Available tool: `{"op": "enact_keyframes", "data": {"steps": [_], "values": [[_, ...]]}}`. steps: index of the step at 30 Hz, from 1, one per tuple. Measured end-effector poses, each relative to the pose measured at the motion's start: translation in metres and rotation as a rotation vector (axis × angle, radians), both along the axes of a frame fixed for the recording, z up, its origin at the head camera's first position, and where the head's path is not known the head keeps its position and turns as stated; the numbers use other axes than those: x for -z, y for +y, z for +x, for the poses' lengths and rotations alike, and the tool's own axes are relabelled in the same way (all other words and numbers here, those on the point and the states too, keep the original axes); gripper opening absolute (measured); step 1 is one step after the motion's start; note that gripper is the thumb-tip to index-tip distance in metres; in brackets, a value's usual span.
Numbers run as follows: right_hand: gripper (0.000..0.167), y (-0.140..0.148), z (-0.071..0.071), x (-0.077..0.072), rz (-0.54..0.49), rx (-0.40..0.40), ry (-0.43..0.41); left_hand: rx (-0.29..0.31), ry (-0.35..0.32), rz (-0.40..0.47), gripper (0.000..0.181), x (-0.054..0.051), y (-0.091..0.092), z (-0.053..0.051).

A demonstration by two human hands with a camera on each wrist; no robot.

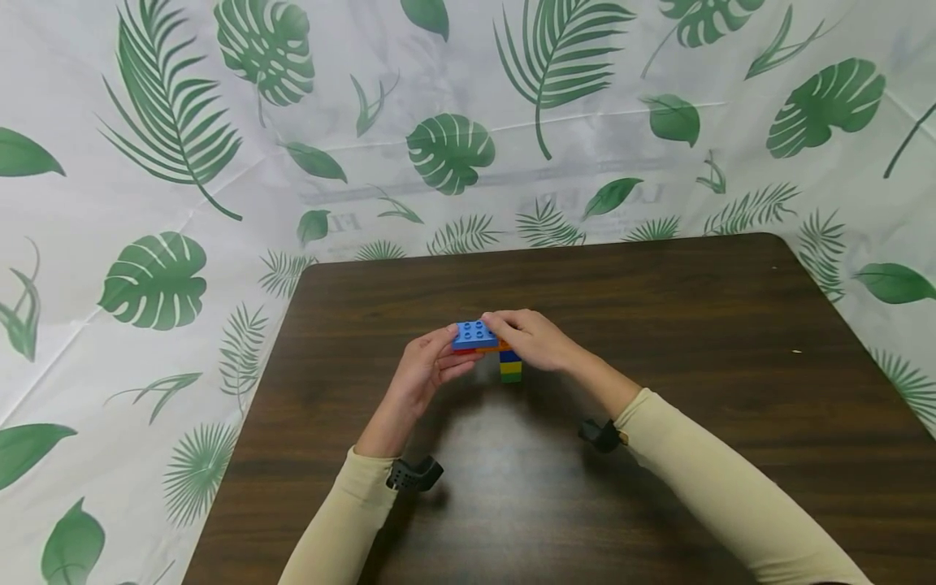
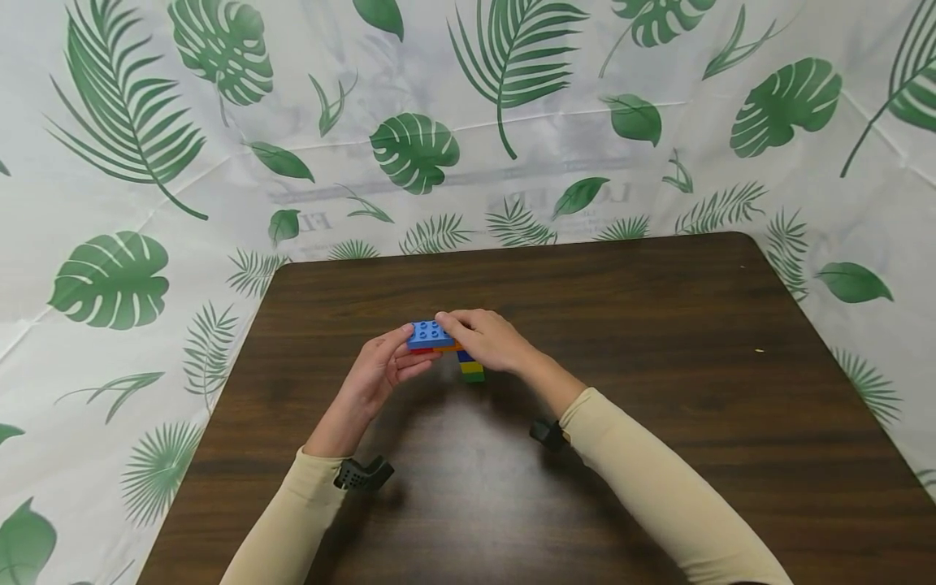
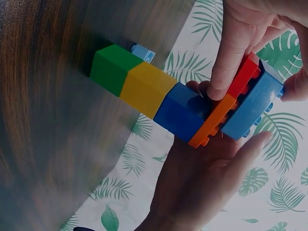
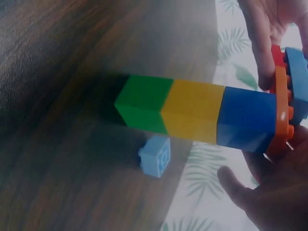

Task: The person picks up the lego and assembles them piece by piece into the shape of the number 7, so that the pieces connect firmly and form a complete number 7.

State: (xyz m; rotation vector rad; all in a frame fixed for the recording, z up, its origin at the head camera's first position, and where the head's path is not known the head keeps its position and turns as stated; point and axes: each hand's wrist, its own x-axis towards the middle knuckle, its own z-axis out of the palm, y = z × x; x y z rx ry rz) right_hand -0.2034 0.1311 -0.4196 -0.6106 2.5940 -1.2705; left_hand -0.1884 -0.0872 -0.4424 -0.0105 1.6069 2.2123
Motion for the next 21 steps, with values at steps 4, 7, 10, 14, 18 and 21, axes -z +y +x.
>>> {"op": "enact_keyframes", "data": {"steps": [4, 7, 10, 14, 18, 21], "values": [[0.050, -0.001, -0.001, 0.004, -0.034, -0.019, 0.003, 0.009, -0.005, 0.003, 0.053, -0.001, 0.000, 0.001], [0.051, -0.001, -0.002, 0.007, -0.058, -0.030, -0.005, 0.010, -0.013, 0.008, 0.051, -0.002, 0.000, 0.001], [0.050, -0.001, -0.004, 0.009, -0.090, -0.043, -0.027, 0.007, -0.020, 0.014, 0.050, -0.002, 0.000, 0.002], [0.044, -0.001, -0.002, -0.001, -0.131, -0.061, -0.073, 0.002, -0.024, 0.020, 0.049, -0.002, 0.001, 0.002], [0.037, -0.003, 0.009, -0.023, -0.162, -0.075, -0.115, -0.002, -0.023, 0.024, 0.049, -0.002, 0.001, 0.001], [0.036, -0.003, 0.011, -0.028, -0.181, -0.082, -0.122, -0.008, -0.021, 0.021, 0.048, -0.002, 0.002, 0.001]]}}
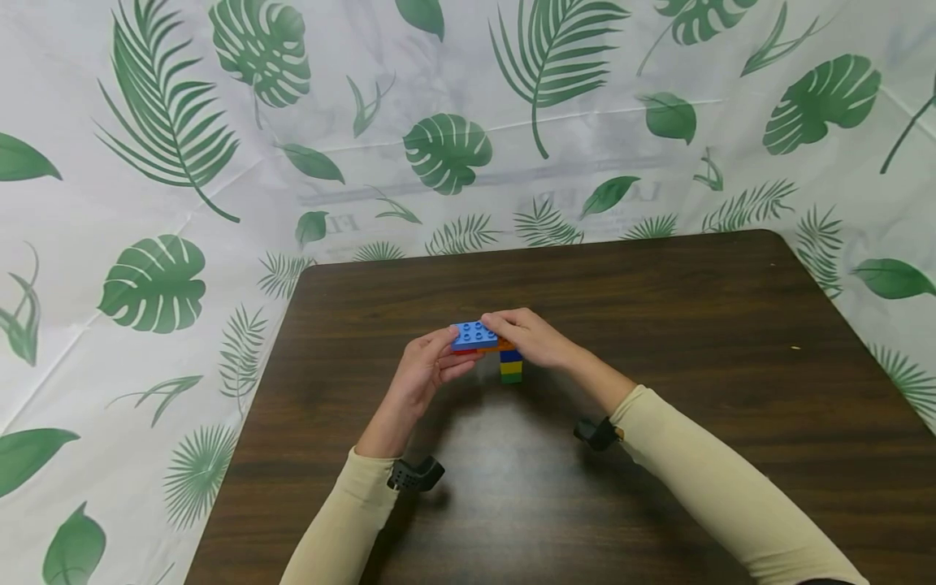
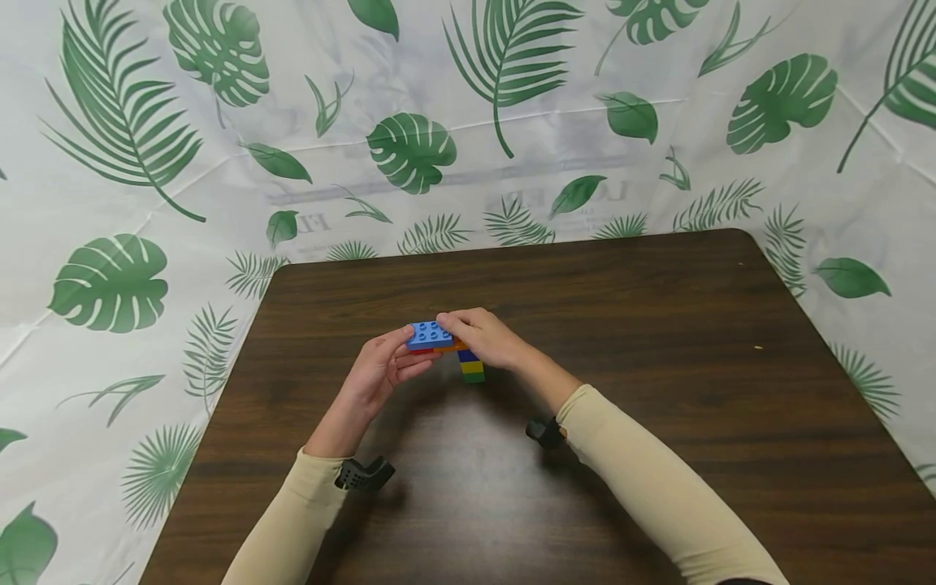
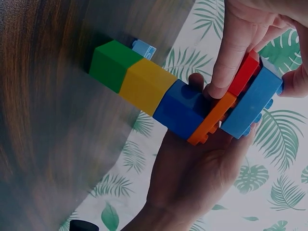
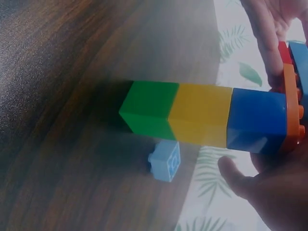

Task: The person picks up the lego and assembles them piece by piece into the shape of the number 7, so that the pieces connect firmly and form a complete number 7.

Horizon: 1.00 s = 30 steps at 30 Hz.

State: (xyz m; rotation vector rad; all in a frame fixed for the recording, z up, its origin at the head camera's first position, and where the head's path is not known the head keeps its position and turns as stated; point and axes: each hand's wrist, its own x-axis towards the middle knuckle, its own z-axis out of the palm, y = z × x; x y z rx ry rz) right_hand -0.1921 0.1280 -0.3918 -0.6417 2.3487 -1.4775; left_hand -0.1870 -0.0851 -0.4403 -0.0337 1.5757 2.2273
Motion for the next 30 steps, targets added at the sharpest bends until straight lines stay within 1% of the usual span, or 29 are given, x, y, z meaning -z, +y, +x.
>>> {"op": "enact_keyframes", "data": {"steps": [3, 5, 10, 12, 20, 30], "values": [[0.036, 0.000, -0.001, 0.001, -0.008, -0.001, -0.002, -0.010, -0.002, -0.006, 0.046, 0.000, 0.001, 0.000], [0.036, 0.000, -0.006, 0.009, -0.006, 0.003, -0.006, -0.015, -0.003, -0.010, 0.044, 0.000, 0.001, 0.000], [0.039, 0.002, -0.020, 0.034, -0.002, 0.020, -0.015, -0.020, 0.006, -0.022, 0.044, 0.000, 0.002, 0.000], [0.040, 0.003, -0.022, 0.038, -0.003, 0.025, -0.014, -0.020, 0.009, -0.025, 0.045, 0.000, 0.002, -0.001], [0.042, 0.003, -0.020, 0.041, -0.002, 0.035, -0.003, -0.013, 0.005, -0.026, 0.047, 0.001, 0.001, -0.001], [0.043, 0.004, -0.020, 0.040, -0.020, 0.021, 0.015, -0.023, 0.006, -0.024, 0.046, 0.002, 0.001, -0.001]]}}
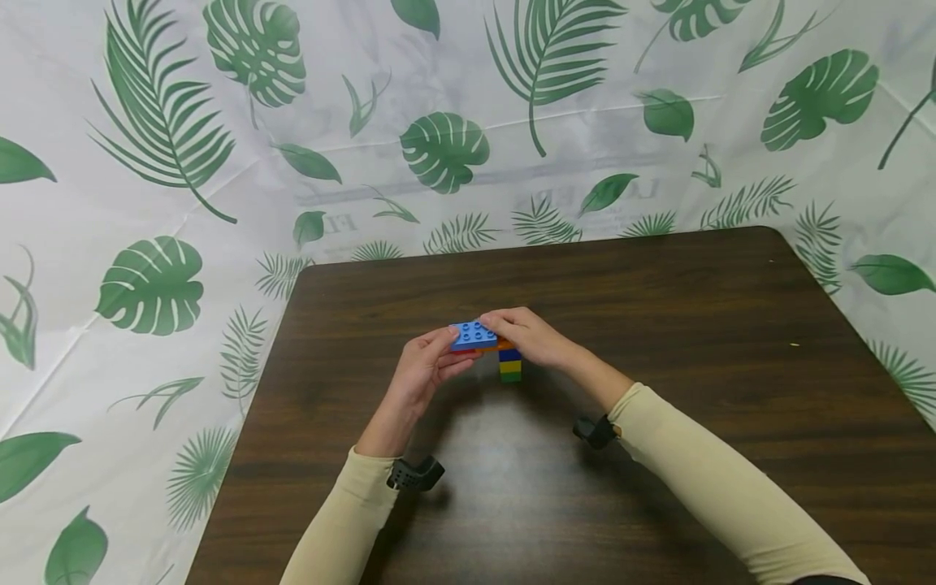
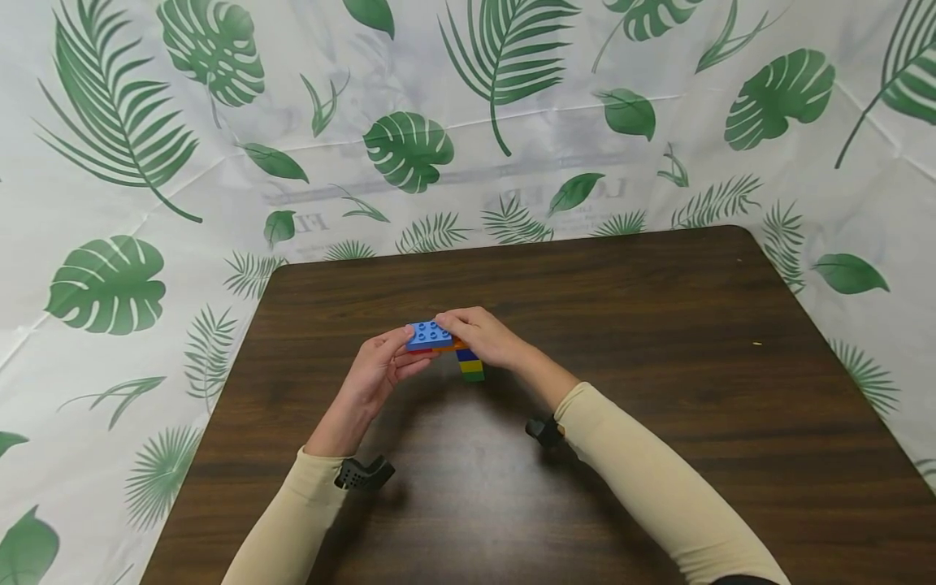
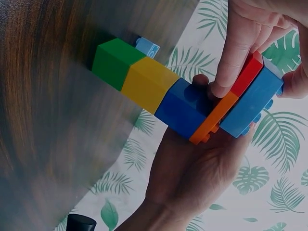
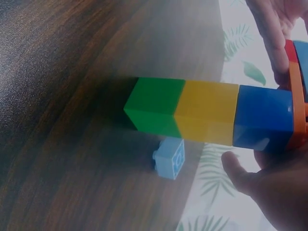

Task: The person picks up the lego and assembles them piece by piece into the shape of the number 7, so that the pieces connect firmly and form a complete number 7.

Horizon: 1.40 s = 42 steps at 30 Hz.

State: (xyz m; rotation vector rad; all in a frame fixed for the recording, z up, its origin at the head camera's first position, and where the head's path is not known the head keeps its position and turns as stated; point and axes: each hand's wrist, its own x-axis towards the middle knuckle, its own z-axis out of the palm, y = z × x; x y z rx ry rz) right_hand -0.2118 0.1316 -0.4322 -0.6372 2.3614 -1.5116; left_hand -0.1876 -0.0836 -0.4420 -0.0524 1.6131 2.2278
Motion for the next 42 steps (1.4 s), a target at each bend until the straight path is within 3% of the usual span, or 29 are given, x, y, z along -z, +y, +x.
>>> {"op": "enact_keyframes", "data": {"steps": [16, 23, 25, 32, 42], "values": [[0.041, -0.005, -0.002, -0.002, -0.023, -0.019, -0.028, -0.019, 0.001, -0.001, 0.043, 0.001, 0.001, -0.001], [0.039, -0.008, 0.017, -0.034, -0.013, -0.032, -0.029, -0.020, 0.016, -0.003, 0.043, 0.001, 0.001, -0.001], [0.039, -0.008, 0.019, -0.038, -0.013, -0.033, -0.024, -0.017, 0.020, -0.010, 0.043, 0.001, 0.001, -0.001], [0.040, -0.003, -0.001, 0.001, -0.032, -0.015, -0.005, -0.022, 0.013, -0.012, 0.042, 0.001, 0.001, -0.001], [0.040, 0.003, -0.002, 0.009, -0.029, 0.026, 0.027, -0.001, 0.018, -0.003, 0.045, 0.001, 0.001, -0.001]]}}
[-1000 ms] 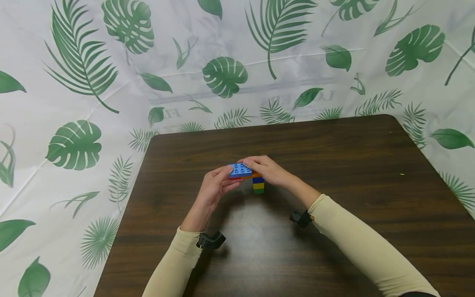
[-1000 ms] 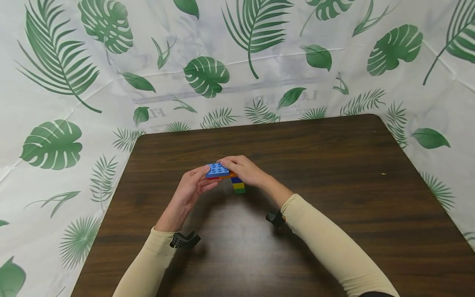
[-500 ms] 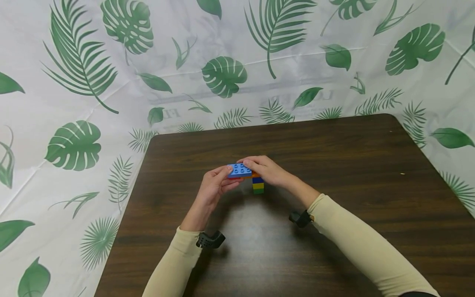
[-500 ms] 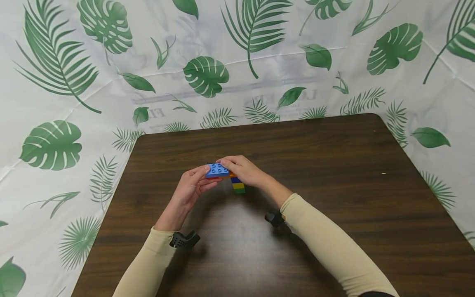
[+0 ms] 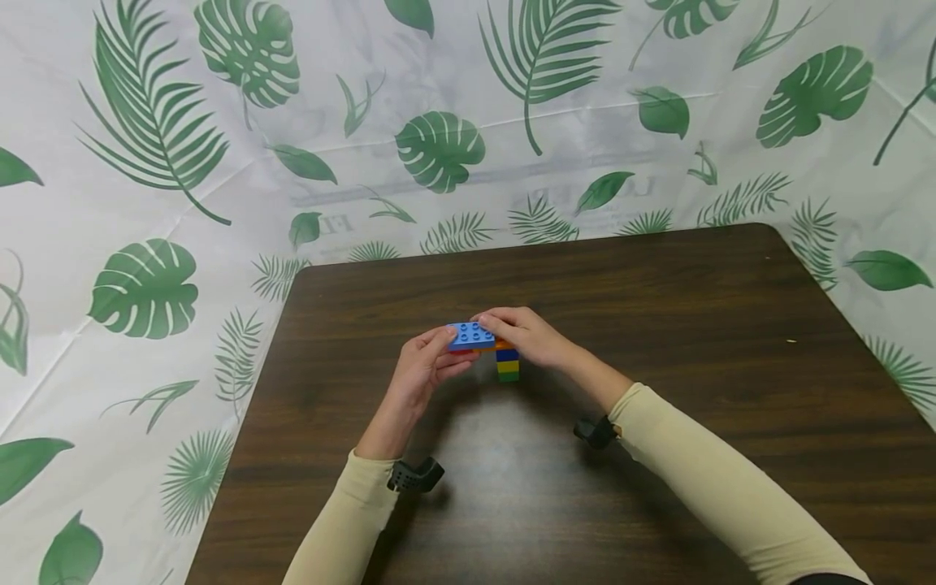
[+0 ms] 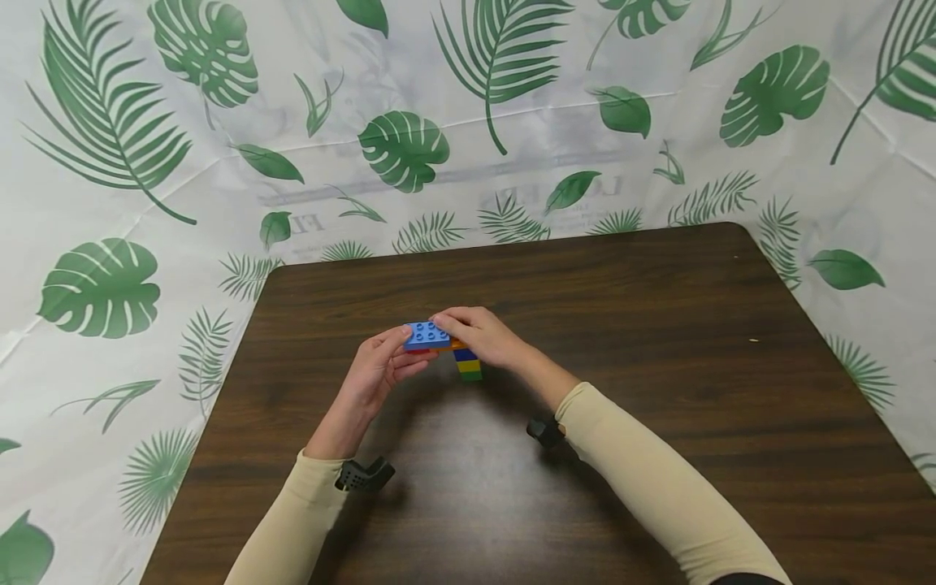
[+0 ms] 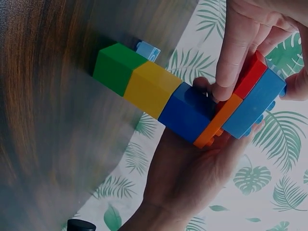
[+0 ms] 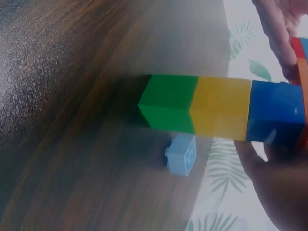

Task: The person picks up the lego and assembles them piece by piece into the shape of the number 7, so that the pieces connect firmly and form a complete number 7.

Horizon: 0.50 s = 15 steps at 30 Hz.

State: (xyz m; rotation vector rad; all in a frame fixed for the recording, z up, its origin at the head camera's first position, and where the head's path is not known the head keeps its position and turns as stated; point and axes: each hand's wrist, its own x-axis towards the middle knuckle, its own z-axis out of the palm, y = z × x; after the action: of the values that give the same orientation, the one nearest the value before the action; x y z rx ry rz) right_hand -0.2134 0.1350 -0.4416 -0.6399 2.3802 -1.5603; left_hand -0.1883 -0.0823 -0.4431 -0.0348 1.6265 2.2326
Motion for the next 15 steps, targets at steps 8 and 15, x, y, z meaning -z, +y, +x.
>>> {"op": "enact_keyframes", "data": {"steps": [8, 15], "values": [[0.061, 0.012, -0.006, 0.010, -0.068, 0.125, -0.089, -0.004, -0.009, -0.011, 0.047, -0.002, 0.001, 0.001], [0.039, 0.030, -0.010, 0.040, 0.225, 0.237, 0.136, 0.013, -0.016, -0.021, 0.046, -0.003, 0.001, 0.002]]}}
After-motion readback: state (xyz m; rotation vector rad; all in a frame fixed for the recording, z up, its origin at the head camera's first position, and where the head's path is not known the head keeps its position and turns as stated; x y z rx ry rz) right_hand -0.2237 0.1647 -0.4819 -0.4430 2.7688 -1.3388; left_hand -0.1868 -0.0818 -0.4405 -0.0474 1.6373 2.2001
